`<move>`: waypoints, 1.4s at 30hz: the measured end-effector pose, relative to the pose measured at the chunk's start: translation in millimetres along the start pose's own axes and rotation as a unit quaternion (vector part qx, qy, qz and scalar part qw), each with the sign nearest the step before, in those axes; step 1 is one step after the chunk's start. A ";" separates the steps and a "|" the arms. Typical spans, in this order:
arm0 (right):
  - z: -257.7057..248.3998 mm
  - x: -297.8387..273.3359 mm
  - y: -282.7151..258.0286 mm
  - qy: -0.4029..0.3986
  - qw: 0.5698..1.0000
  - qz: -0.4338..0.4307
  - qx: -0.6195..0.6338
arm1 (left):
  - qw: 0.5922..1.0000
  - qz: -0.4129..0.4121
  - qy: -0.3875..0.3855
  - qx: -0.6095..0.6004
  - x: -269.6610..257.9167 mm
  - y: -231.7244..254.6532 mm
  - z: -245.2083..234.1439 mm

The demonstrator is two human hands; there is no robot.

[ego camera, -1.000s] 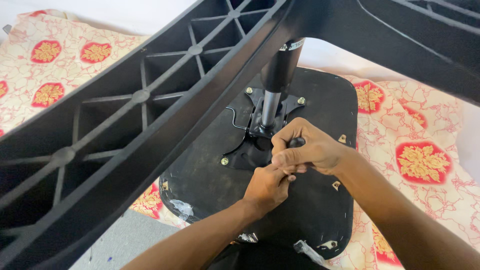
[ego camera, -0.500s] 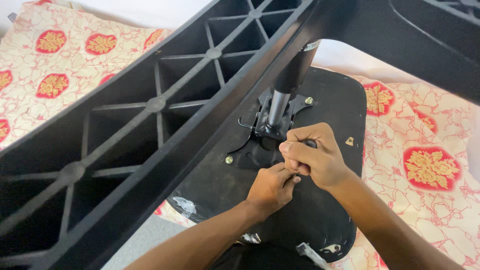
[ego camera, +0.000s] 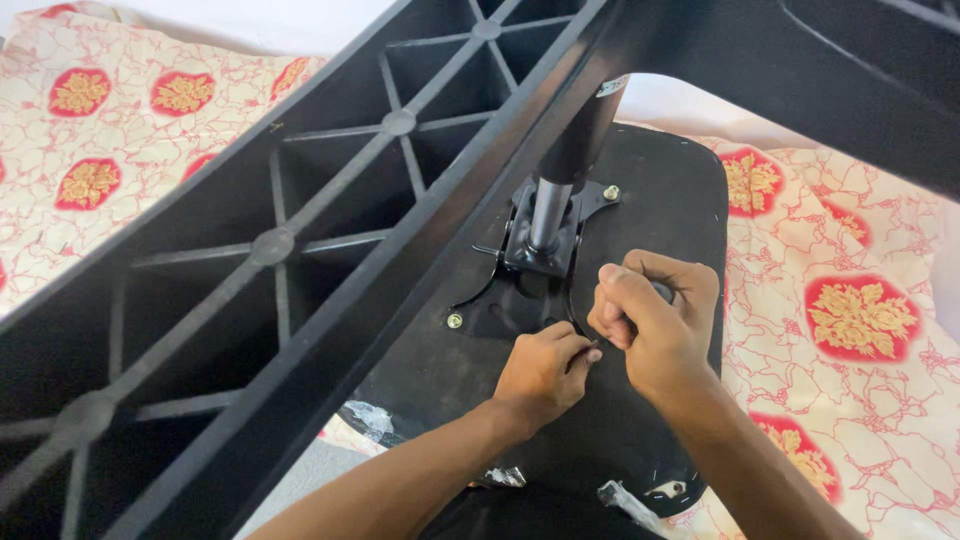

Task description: The person uses a screwdriver to tighten screws into the underside of a black plastic chair base, securing the central support column. The person works on multiple screw locations around the base while the chair remains upside down on a patterned cloth.

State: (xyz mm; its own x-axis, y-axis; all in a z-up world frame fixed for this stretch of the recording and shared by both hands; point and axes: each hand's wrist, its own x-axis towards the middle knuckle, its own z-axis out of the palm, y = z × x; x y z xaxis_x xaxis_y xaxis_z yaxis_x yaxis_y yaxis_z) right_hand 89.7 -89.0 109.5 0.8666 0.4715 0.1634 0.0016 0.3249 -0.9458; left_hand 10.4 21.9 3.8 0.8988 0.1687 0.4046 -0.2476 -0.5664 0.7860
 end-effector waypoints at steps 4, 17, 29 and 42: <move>9.9 -4.1 -0.6 0.050 0.998 -0.015 -0.025 | 1.000 0.001 0.000 0.002 -1.7 1.8 -3.1; 47.8 -4.6 0.6 0.235 0.971 -0.034 -0.021 | 1.000 -0.008 0.007 -0.001 -10.3 2.3 -10.4; 19.8 6.3 -2.9 0.064 0.996 0.042 -0.041 | 0.999 0.024 0.010 0.034 -12.6 -5.3 1.1; -23.9 74.0 -31.1 -0.525 0.835 0.160 0.030 | 0.999 0.040 0.007 0.032 -6.6 -1.8 0.4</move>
State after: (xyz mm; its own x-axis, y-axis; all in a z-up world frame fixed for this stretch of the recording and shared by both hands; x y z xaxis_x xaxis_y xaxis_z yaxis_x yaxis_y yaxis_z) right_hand 165.7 -83.8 144.3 -0.0988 0.9910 0.0907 -0.1989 0.0696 -0.9775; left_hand 5.1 21.4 -0.4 0.8718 0.1307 0.4720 -0.2952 -0.6289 0.7193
